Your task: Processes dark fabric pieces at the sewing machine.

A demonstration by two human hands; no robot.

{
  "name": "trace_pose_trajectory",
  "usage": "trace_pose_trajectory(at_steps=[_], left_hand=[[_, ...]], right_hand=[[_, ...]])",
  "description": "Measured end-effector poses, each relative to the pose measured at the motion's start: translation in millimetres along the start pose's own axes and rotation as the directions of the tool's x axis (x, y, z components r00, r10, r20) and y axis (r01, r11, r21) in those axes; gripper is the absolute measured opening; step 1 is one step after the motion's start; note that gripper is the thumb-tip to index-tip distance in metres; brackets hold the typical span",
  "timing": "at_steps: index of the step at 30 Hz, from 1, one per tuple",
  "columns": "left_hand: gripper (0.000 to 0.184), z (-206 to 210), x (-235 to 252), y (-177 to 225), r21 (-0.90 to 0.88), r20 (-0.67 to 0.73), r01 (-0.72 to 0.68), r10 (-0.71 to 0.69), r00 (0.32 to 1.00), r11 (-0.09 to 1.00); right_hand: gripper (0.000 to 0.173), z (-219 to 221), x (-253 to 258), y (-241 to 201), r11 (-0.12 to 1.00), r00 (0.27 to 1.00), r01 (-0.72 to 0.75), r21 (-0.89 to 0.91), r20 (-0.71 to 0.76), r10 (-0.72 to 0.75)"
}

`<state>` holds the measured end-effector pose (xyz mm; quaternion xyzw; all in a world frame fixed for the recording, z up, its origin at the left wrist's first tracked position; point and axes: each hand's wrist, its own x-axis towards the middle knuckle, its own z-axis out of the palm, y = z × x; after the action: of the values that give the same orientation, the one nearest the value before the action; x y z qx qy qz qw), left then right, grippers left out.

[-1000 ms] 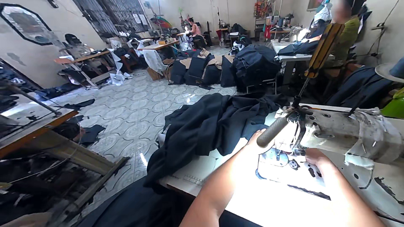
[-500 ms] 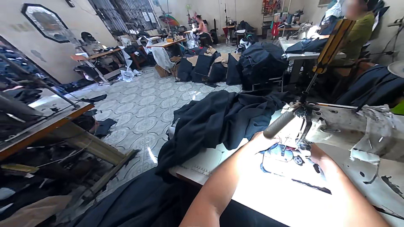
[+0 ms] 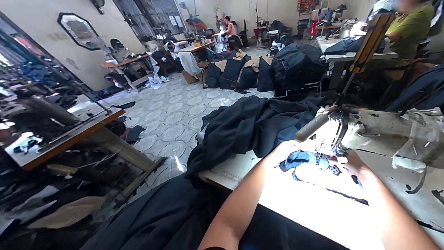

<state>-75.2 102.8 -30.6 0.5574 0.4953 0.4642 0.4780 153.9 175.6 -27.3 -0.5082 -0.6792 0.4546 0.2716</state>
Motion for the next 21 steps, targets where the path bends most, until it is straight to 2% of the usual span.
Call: trace_pose_trajectory(at_steps=[3,5,6,7,8,9,10,11,12,13,14,15,16,17,18,19,20,21], left_hand=[[0.023,20,-27,5,0.054,0.124,0.023,-0.029,0.992,0.998],[0.023,36,-64,5,0.151,0.242,-0.079,0.041,0.969,0.985],[0.025,44,-86,3,0.165,0.264,-0.194,0.146,0.953,0.967],[0.029,49,-109,0,0.203,0.250,-0.309,0.256,0.934,0.929],[0.041,50,-130,-5,0.322,0.188,-0.400,0.356,0.915,0.858],[0.059,46,-146,-9,0.509,0.109,-0.421,0.428,0.897,0.751],[0.075,37,-158,-9,0.681,0.030,-0.324,0.417,0.908,0.657],[0.086,25,-165,0,0.788,-0.047,-0.158,0.313,0.949,0.595],[0.087,12,-167,15,0.832,-0.104,0.029,0.104,0.989,0.554],[0.076,3,-168,28,0.850,-0.097,0.153,-0.136,0.986,0.504],[0.058,-3,-170,39,0.852,-0.008,0.160,-0.293,0.956,0.499],[0.041,-6,-172,51,0.846,0.160,0.070,-0.376,0.913,0.529],[0.031,-8,-171,65,0.808,0.362,-0.047,-0.433,0.825,0.587],[0.027,-11,-166,76,0.749,0.539,-0.146,-0.465,0.702,0.647],[0.027,-17,-155,88,0.696,0.641,-0.196,-0.474,0.603,0.691],[0.026,-32,-139,101,0.668,0.664,-0.223,-0.434,0.609,0.710],[0.024,-55,-115,117,0.674,0.602,-0.234,-0.336,0.725,0.701],[0.022,-82,-85,131,0.691,0.426,-0.203,-0.164,0.890,0.694]], right_hand=[[0.027,-2,2,0,0.993,1.000,-0.022,-0.114,-0.004,0.021],[0.028,-7,7,-4,0.956,0.997,-0.039,-0.291,0.056,0.057],[0.029,-9,8,-7,0.935,0.993,-0.054,-0.352,0.079,0.087],[0.030,-11,7,-10,0.925,0.989,-0.066,-0.374,0.096,0.109],[0.030,-11,6,-13,0.927,0.988,-0.074,-0.367,0.102,0.119],[0.029,-11,3,-16,0.938,0.988,-0.082,-0.336,0.096,0.121],[0.028,-11,2,-17,0.951,0.990,-0.088,-0.296,0.083,0.117],[0.027,-11,1,-18,0.965,0.992,-0.082,-0.249,0.070,0.102],[0.028,-11,0,-19,0.971,0.993,-0.078,-0.226,0.064,0.094],[0.029,-12,-2,-19,0.968,0.993,-0.080,-0.238,0.065,0.098],[0.031,-12,-5,-20,0.959,0.990,-0.099,-0.265,0.071,0.122],[0.031,-12,-7,-24,0.949,0.986,-0.127,-0.287,0.072,0.153],[0.030,-13,-8,-28,0.940,0.982,-0.147,-0.307,0.070,0.177],[0.030,-14,-7,-29,0.930,0.979,-0.158,-0.330,0.072,0.192],[0.029,-15,-8,-30,0.918,0.973,-0.175,-0.357,0.078,0.216],[0.030,-17,-9,-32,0.900,0.965,-0.193,-0.391,0.089,0.246],[0.031,-18,-8,-32,0.883,0.958,-0.204,-0.422,0.098,0.268],[0.031,-18,-7,-32,0.866,0.954,-0.205,-0.455,0.104,0.281]])
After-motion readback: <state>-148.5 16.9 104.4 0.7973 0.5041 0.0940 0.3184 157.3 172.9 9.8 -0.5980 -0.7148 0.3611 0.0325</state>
